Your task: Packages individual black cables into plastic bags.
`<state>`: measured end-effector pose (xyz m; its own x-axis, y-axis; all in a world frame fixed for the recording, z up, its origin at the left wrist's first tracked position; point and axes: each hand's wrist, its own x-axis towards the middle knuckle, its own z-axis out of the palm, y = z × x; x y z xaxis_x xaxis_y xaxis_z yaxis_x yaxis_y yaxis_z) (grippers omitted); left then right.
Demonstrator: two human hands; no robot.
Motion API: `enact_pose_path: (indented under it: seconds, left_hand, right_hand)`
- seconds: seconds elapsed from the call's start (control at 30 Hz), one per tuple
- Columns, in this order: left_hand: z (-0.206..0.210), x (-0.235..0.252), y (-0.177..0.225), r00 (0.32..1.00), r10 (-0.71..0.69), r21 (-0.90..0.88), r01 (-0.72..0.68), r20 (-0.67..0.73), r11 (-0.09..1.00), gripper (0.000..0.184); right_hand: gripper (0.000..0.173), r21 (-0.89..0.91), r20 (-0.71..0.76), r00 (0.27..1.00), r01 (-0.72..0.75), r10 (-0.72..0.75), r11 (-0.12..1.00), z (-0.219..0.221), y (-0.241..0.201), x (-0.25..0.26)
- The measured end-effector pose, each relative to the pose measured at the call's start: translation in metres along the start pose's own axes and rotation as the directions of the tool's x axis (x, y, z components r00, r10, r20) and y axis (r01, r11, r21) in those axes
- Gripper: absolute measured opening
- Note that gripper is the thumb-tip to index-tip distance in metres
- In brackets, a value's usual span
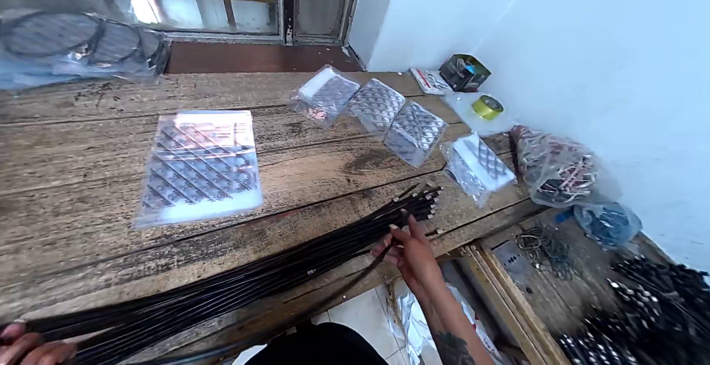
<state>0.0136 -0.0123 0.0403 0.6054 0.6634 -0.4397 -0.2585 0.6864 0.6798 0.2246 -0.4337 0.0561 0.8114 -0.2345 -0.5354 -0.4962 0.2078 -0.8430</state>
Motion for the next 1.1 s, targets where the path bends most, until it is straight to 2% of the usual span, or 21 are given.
enact_pose_path:
  seconds: [0.1,0.13,0.2,0.27,0.37,0.47,0.53,0.57,0.67,0.7,0.77,0.8,0.83,0.87,0.93,1.0,1.03,1.1]
  left_hand:
    - [0.002,0.001,0.021,0.978,-0.176,0.208,0.150,0.112,0.967,0.033]
    - [0.010,-0.002,0.026,0.975,-0.205,0.294,0.170,0.091,0.941,0.032]
    - [0.023,-0.005,0.027,0.981,-0.189,0.404,0.160,0.032,0.901,0.035]
    - [0.033,-0.005,0.030,0.974,-0.212,0.499,0.145,0.080,0.854,0.036]
    - [0.041,-0.001,0.035,0.941,-0.286,0.581,0.131,0.183,0.803,0.034]
    - [0.048,0.000,0.039,0.893,-0.372,0.690,0.103,0.253,0.716,0.033]
    - [0.053,0.003,0.040,0.853,-0.433,0.756,0.070,0.293,0.650,0.032]
    - [0.056,0.004,0.037,0.836,-0.451,0.780,0.045,0.313,0.625,0.032]
    - [0.063,0.007,0.028,0.776,-0.510,0.872,-0.103,0.371,0.478,0.028]
    - [0.065,0.009,0.025,0.740,-0.540,0.898,-0.201,0.401,0.392,0.027]
    - [0.068,0.008,0.023,0.640,-0.604,0.877,-0.405,0.474,0.259,0.030]
    - [0.069,0.007,0.024,0.597,-0.624,0.848,-0.476,0.505,0.232,0.030]
    - [0.071,0.006,0.026,0.581,-0.624,0.832,-0.508,0.523,0.225,0.031]
    - [0.073,0.006,0.027,0.599,-0.604,0.833,-0.504,0.527,0.227,0.031]
    - [0.073,0.006,0.019,0.711,-0.495,0.866,-0.412,0.500,0.283,0.031]
    - [0.070,0.006,0.003,0.833,-0.352,0.889,-0.316,0.426,0.331,0.030]
    - [0.067,0.007,-0.005,0.869,-0.293,0.894,-0.297,0.399,0.336,0.031]
    - [0.058,0.008,-0.019,0.879,-0.229,0.863,-0.306,0.418,0.403,0.031]
  right_hand:
    - [0.050,-0.125,0.045,0.999,0.026,-0.020,0.992,0.003,-0.003,-0.003]
    - [0.050,-0.186,0.092,0.995,0.058,-0.041,0.981,0.009,0.000,-0.004]
    - [0.043,-0.279,0.248,0.967,0.129,-0.058,0.952,0.023,0.004,-0.007]
    - [0.039,-0.334,0.361,0.927,0.234,-0.105,0.913,0.036,0.002,-0.007]
    - [0.040,-0.370,0.448,0.867,0.401,-0.217,0.838,0.054,-0.011,-0.003]
    - [0.040,-0.432,0.577,0.760,0.596,-0.300,0.677,0.085,-0.022,-0.021]
    - [0.039,-0.435,0.672,0.635,0.756,-0.383,0.490,0.109,-0.023,-0.030]
    - [0.038,-0.403,0.723,0.536,0.839,-0.436,0.365,0.122,-0.023,-0.033]
    - [0.035,-0.191,0.817,0.133,0.980,-0.561,-0.047,0.168,-0.019,-0.041]
    - [0.034,-0.129,0.846,0.043,0.984,-0.531,-0.125,0.180,-0.017,-0.044]
    - [0.031,-0.055,0.896,-0.033,0.981,-0.443,-0.186,0.193,-0.008,-0.044]
    - [0.030,-0.043,0.913,-0.036,0.982,-0.407,-0.182,0.193,0.000,-0.042]
    - [0.030,-0.059,0.936,0.003,0.987,-0.353,-0.149,0.190,0.007,-0.041]
    - [0.032,-0.086,0.955,0.051,0.991,-0.293,-0.108,0.185,0.010,-0.040]
    - [0.037,-0.127,0.973,0.119,0.991,-0.195,-0.029,0.173,0.013,-0.037]
    - [0.039,-0.140,0.974,0.140,0.990,-0.180,0.015,0.161,0.016,-0.035]
    - [0.040,-0.145,0.971,0.146,0.989,-0.192,0.017,0.156,0.018,-0.033]
    - [0.043,-0.133,0.959,0.122,0.991,-0.254,-0.024,0.145,0.023,-0.028]
